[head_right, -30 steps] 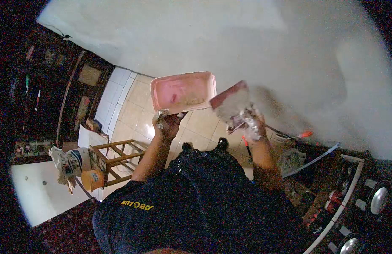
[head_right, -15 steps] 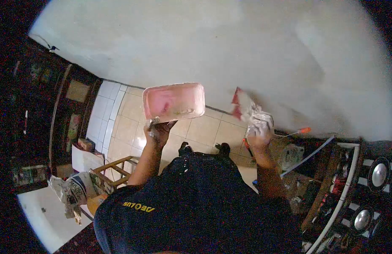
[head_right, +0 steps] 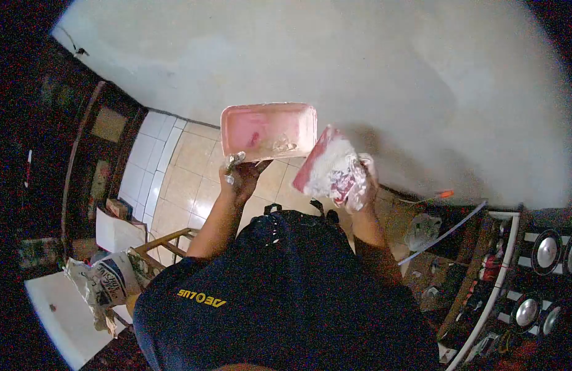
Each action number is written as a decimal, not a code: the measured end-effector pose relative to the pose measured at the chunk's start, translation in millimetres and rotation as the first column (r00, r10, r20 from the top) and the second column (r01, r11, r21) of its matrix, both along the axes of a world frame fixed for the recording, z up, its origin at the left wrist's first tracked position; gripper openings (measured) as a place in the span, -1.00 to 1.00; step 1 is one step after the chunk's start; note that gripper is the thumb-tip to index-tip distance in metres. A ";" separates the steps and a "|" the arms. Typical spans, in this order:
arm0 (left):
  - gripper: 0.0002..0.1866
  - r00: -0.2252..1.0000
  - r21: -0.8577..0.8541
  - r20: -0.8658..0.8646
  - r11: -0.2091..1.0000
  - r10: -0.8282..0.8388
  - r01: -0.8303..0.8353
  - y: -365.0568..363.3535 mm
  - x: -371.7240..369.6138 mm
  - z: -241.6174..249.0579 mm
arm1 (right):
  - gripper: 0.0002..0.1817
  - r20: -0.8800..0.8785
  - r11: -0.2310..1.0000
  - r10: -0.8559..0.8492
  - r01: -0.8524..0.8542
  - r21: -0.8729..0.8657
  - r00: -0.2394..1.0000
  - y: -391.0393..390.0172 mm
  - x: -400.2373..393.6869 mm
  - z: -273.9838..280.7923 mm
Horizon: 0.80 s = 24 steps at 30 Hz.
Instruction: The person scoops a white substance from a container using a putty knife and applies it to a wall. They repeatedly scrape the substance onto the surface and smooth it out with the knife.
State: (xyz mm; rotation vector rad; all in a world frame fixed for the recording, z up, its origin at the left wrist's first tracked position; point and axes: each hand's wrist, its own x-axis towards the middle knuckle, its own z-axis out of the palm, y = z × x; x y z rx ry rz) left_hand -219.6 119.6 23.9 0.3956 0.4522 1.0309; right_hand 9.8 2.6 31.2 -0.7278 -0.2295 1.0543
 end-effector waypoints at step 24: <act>-0.52 0.985 0.066 -0.139 0.993 0.105 -0.097 8.7 -36.5 -32.8 | -0.75 0.834 0.938 0.184 0.159 -0.307 0.520 42.1 34.0 22.1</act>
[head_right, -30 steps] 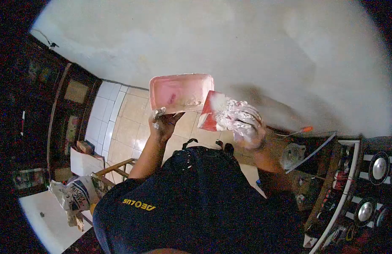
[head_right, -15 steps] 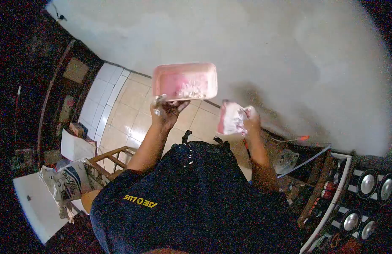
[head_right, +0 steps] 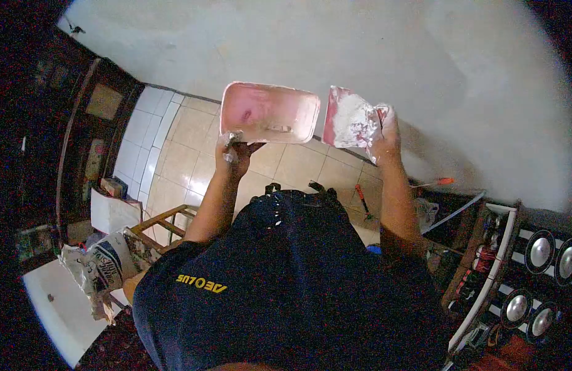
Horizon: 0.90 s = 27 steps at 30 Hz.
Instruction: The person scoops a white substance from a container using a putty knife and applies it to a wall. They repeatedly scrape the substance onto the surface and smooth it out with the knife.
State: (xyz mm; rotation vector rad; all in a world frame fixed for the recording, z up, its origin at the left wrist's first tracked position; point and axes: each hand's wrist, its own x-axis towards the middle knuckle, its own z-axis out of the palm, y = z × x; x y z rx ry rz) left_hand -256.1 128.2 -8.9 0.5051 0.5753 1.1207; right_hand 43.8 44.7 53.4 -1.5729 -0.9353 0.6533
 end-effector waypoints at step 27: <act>-0.37 0.965 -0.111 -0.161 0.976 -0.206 0.189 -24.3 -9.9 -6.1 | -0.69 0.607 0.703 0.708 -0.443 -0.557 0.360 37.7 -122.8 24.8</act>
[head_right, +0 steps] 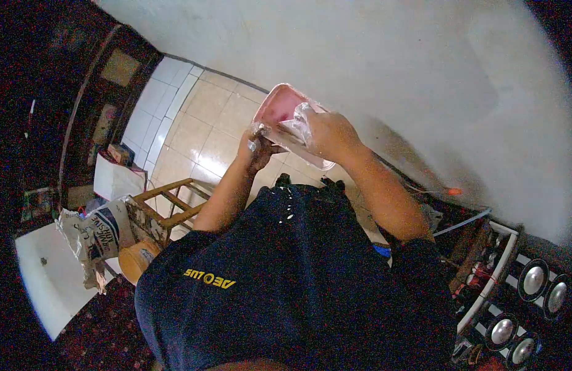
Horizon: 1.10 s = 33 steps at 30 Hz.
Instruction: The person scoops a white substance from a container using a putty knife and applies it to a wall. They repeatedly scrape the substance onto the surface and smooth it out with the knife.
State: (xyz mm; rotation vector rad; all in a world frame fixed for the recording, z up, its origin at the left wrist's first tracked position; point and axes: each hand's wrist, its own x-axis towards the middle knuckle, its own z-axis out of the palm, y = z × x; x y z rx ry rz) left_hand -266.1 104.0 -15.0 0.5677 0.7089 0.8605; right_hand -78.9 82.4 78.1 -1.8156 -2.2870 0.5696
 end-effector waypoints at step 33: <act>-0.40 1.000 -0.099 -0.004 0.995 -0.020 0.020 0.6 -2.0 -9.2 | -0.73 -0.679 0.967 -0.216 0.250 -0.049 0.701 19.4 58.6 -36.4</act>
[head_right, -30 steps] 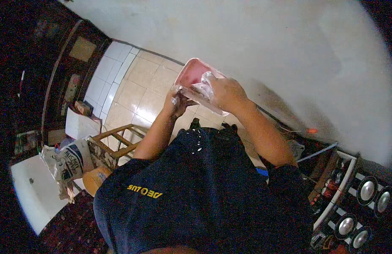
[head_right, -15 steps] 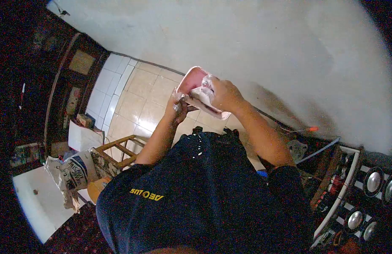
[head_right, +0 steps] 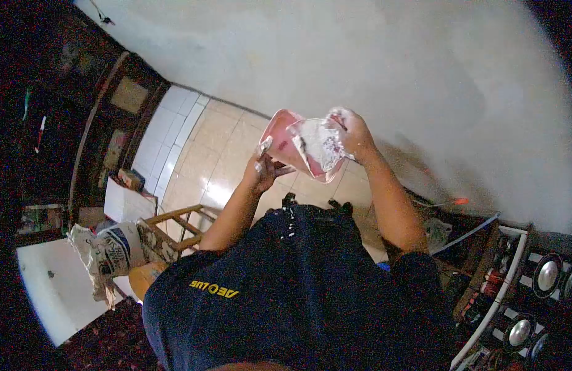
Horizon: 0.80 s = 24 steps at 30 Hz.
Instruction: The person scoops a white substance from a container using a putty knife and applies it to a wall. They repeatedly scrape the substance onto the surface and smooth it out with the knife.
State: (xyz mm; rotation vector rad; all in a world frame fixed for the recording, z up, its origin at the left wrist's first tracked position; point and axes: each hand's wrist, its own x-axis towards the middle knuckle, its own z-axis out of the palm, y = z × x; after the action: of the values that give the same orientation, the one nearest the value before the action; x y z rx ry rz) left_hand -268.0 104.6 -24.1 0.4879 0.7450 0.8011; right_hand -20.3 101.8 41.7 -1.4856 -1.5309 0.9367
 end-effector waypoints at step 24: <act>-0.28 0.960 -0.037 0.032 0.959 -0.279 0.280 18.6 -8.4 21.1 | -0.64 -0.945 0.904 -0.316 0.276 -0.328 -0.088 -136.6 -73.1 -2.8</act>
State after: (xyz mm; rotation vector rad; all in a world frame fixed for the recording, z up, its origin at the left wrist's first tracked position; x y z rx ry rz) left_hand -276.4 123.2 -3.0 0.5308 0.6487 0.5263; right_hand -93.4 -34.8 38.9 -0.5941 0.0085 1.2690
